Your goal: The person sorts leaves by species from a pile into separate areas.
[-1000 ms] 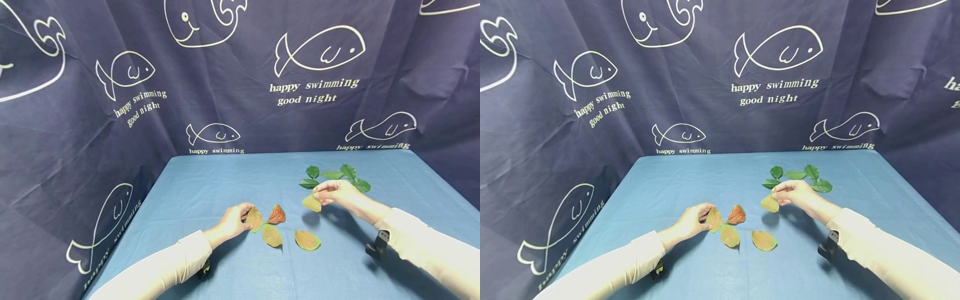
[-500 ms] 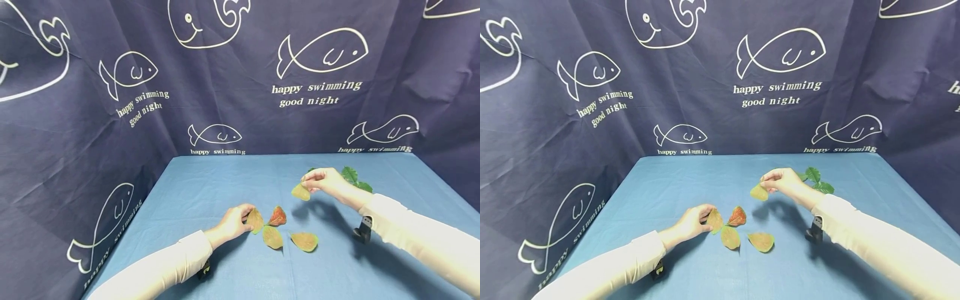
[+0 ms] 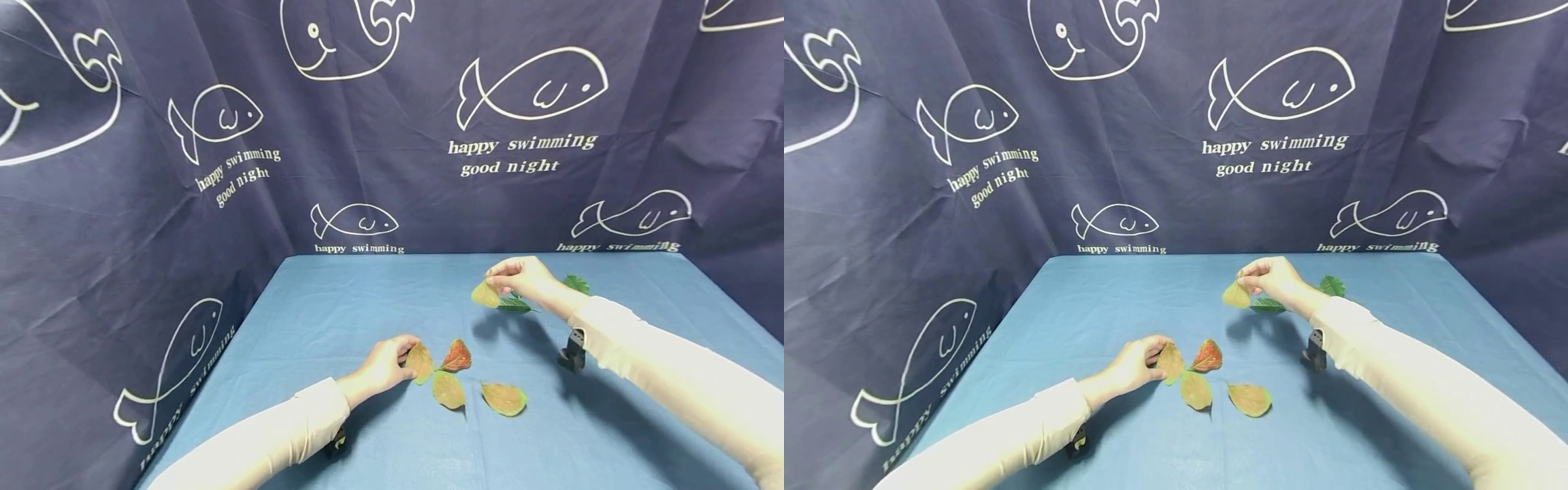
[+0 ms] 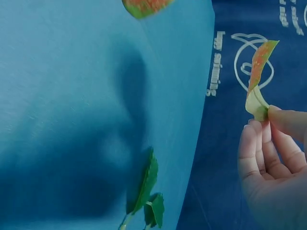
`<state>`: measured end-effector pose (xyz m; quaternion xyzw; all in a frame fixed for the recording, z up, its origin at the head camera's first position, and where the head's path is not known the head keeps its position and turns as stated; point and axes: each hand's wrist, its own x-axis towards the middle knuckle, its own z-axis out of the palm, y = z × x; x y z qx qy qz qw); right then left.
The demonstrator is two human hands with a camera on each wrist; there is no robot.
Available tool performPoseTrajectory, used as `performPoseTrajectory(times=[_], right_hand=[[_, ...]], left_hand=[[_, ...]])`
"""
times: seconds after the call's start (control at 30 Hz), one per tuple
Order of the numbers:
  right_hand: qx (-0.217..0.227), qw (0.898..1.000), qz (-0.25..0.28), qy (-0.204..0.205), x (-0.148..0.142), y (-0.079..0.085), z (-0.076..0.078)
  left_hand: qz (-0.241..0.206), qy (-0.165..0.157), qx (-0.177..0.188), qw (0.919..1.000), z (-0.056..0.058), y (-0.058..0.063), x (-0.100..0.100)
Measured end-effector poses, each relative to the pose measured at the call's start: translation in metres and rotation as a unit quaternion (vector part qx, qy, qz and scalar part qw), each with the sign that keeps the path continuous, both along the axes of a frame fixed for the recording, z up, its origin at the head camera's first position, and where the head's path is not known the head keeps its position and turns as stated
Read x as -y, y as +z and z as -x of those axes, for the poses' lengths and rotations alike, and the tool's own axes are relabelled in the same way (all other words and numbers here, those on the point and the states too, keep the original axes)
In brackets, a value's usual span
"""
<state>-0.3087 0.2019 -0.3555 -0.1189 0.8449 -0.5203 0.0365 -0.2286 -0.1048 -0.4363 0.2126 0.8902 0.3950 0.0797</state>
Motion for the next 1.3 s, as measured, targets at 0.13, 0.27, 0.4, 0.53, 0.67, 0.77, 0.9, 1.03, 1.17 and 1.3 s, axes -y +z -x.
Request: performPoseTrajectory(times=[0.13, 0.27, 0.4, 0.53, 0.67, 0.77, 0.9, 1.03, 1.17, 1.3], right_hand=[[0.000, 1.000, 0.020, -0.003, 0.001, 0.002, 0.015], [-0.009, 1.000, 0.016, -0.010, 0.004, 0.005, 0.028], [-0.029, 1.000, 0.005, -0.006, 0.009, 0.006, 0.040], [-0.043, 0.999, -0.007, -0.005, 0.012, -0.003, 0.052], [-0.031, 0.999, -0.002, -0.011, 0.015, -0.018, 0.060], [-0.019, 1.000, 0.004, -0.019, 0.017, -0.025, 0.065], [-0.015, 0.999, -0.003, -0.034, 0.019, -0.029, 0.071], [-0.014, 0.999, -0.009, -0.040, 0.020, -0.032, 0.076], [-0.007, 0.999, -0.016, -0.032, 0.019, -0.032, 0.080], [0.000, 0.999, -0.036, -0.029, 0.020, -0.033, 0.085]], left_hand=[[0.011, 0.002, 0.001, 0.9999, 0.000, 0.000, 0.001], [0.014, 0.005, 0.004, 0.9999, 0.000, 0.001, 0.001], [0.009, 0.008, 0.001, 0.9999, 0.001, 0.002, 0.001], [0.008, 0.008, -0.003, 0.9999, 0.002, 0.003, 0.002], [0.007, 0.005, 0.000, 1.0000, 0.000, 0.002, 0.003], [0.010, 0.002, 0.001, 1.0000, 0.000, 0.002, 0.002], [0.020, 0.005, -0.003, 0.9998, 0.000, 0.003, 0.001], [0.027, 0.007, 0.001, 0.9996, 0.000, 0.004, -0.001], [0.035, 0.003, 0.002, 0.9994, 0.001, 0.006, -0.003], [0.043, -0.004, -0.009, 0.9990, 0.001, 0.008, -0.004]])
